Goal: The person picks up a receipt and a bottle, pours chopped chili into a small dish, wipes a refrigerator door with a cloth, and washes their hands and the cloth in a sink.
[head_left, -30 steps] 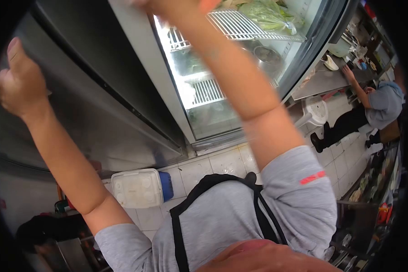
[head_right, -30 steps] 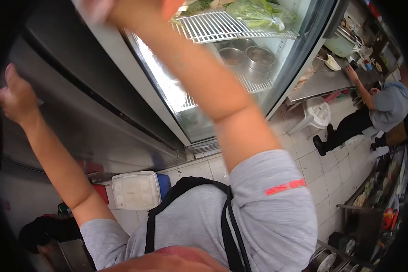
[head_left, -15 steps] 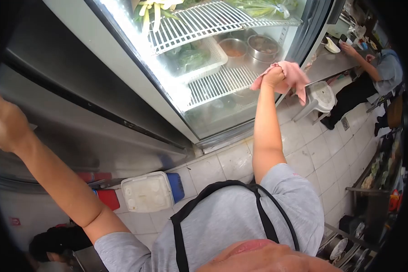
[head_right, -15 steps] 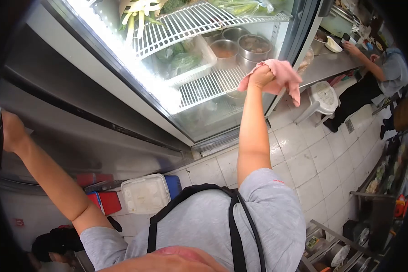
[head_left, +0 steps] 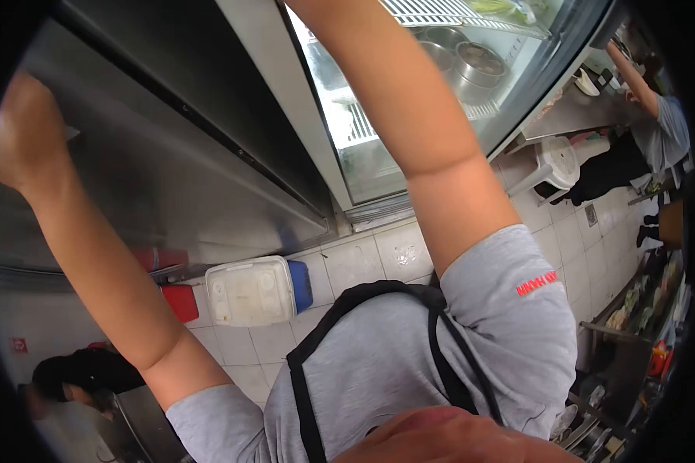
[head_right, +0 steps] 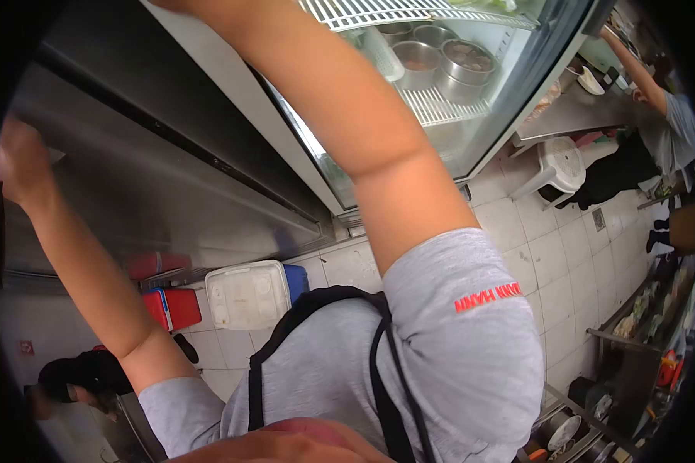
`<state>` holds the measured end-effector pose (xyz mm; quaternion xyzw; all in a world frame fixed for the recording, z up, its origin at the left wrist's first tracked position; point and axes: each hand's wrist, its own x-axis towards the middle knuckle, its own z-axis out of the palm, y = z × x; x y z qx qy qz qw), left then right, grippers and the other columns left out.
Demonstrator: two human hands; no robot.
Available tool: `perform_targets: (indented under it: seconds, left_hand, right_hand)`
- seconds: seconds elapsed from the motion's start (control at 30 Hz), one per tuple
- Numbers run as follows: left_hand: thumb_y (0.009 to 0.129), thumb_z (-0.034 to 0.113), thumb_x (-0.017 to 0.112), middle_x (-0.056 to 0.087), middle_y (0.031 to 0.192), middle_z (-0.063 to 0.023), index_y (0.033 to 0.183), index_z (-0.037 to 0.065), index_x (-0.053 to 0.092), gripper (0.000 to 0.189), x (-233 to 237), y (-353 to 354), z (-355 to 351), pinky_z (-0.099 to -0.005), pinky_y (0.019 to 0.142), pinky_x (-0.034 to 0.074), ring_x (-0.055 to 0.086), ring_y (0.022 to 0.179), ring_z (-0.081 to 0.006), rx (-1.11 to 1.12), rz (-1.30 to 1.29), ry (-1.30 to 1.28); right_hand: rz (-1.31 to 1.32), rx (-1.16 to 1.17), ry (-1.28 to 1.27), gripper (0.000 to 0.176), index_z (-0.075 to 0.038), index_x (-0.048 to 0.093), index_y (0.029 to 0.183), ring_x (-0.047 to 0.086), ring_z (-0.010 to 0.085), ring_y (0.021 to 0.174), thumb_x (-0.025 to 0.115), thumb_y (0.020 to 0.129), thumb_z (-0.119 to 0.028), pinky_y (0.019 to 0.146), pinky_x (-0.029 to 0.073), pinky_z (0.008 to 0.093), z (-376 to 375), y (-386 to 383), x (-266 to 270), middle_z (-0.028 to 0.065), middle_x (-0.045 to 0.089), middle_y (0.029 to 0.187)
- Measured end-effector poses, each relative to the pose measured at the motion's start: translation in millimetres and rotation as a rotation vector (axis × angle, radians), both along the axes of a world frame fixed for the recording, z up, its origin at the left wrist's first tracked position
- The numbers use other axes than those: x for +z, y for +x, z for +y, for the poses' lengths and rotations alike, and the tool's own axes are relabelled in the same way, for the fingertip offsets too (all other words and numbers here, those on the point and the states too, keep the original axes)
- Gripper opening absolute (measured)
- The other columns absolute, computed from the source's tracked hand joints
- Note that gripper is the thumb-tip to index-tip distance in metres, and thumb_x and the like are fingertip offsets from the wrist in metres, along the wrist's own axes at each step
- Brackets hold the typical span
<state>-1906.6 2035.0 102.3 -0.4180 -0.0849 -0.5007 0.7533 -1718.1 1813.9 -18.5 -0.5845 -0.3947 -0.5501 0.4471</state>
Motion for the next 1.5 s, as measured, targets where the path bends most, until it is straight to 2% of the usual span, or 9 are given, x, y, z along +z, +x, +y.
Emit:
perform_targets:
  seconds: [0.13,0.2,0.3,0.33,0.63,0.77,1.03,1.33,1.5]
  left_hand:
    - [0.082,0.010,0.045,0.060,0.075,-0.0036,0.080,0.007,0.060,0.016,-12,9,-37,-0.0225,0.057,0.044,0.057,0.068,-0.0130,-0.319,0.088,-0.245]
    - [0.081,0.010,0.046,0.060,0.072,-0.0036,0.082,0.008,0.060,0.014,-17,9,-43,-0.0234,0.054,0.045,0.057,0.063,-0.0150,-0.524,0.173,-0.494]
    - [0.080,0.011,0.048,0.060,0.069,-0.0037,0.083,0.009,0.060,0.013,-21,6,-33,-0.0245,0.051,0.046,0.057,0.058,-0.0173,-0.448,0.096,-0.516]
    - [0.081,0.012,0.048,0.060,0.072,-0.0036,0.081,0.008,0.060,0.013,-26,6,-33,-0.0242,0.054,0.045,0.057,0.062,-0.0159,-0.340,0.026,-0.424]
    - [0.078,0.011,0.049,0.057,0.075,-0.0105,0.089,0.004,0.057,0.015,-14,-20,30,-0.0315,0.060,0.045,0.055,0.067,-0.0250,-0.393,0.038,-0.324]
    - [0.076,0.039,0.047,0.048,0.106,-0.0225,0.102,-0.006,0.049,0.052,-32,-3,-40,-0.0400,0.084,0.038,0.045,0.100,-0.0355,-0.631,-0.233,-0.999]
    - [0.071,0.064,0.040,0.032,0.118,-0.0284,0.114,-0.011,0.034,0.086,-34,20,-76,-0.0439,0.091,0.032,0.029,0.112,-0.0413,-0.686,-0.463,-1.007]
    - [0.071,0.056,0.047,0.030,0.110,-0.0379,0.115,-0.014,0.028,0.084,-39,24,-122,-0.0431,0.091,0.033,0.030,0.111,-0.0412,-0.735,-0.297,-1.080]
    - [0.072,0.051,0.049,0.026,0.112,-0.0400,0.115,-0.016,0.027,0.083,-40,18,-100,-0.0406,0.091,0.033,0.029,0.110,-0.0425,-0.843,-0.303,-1.066]
  right_hand:
    - [-0.176,-0.388,-0.142,0.041,-0.002,0.049,0.098,0.044,0.0268,0.090,0.058,0.066,-0.026,0.074,0.037,0.0369,-13,-23,-113,0.0140,0.048,0.090]
    - [0.477,0.054,-0.511,0.028,-0.004,0.051,0.086,0.047,0.0234,0.078,0.057,0.068,-0.025,0.065,0.037,0.0344,-1,-30,-204,0.0121,0.049,0.080]
    - [0.389,0.419,-0.365,0.015,-0.008,0.050,0.058,0.047,0.0160,0.051,0.052,0.072,-0.013,0.045,0.034,0.0297,0,-21,-290,0.0053,0.048,0.056]
    - [0.715,0.589,-0.627,0.016,-0.012,0.050,0.055,0.039,0.0145,0.046,0.052,0.071,-0.013,0.044,0.030,0.0317,-21,-27,-234,0.0016,0.044,0.052]
    - [0.182,-0.176,0.161,0.023,-0.013,0.052,0.079,0.042,0.0180,0.059,0.063,0.065,-0.026,0.058,0.039,0.0306,-176,130,-2,-0.0007,0.045,0.068]
    - [0.364,-0.307,0.317,0.025,-0.011,0.049,0.085,0.042,0.0168,0.065,0.059,0.069,-0.028,0.062,0.039,0.0295,-258,194,-62,0.0001,0.044,0.075]
    - [0.870,-0.322,0.747,0.030,-0.007,0.044,0.095,0.041,0.0144,0.079,0.050,0.076,-0.030,0.071,0.038,0.0272,-250,186,-356,0.0016,0.042,0.088]
    - [0.308,0.240,0.849,0.038,-0.003,0.039,0.107,0.040,0.0116,0.094,0.039,0.085,-0.033,0.081,0.037,0.0247,-108,106,-161,0.0033,0.039,0.103]
    - [0.616,0.343,0.912,0.033,0.000,0.045,0.099,0.049,0.0195,0.083,0.042,0.082,-0.028,0.072,0.042,0.0352,-157,114,-194,0.0105,0.047,0.093]
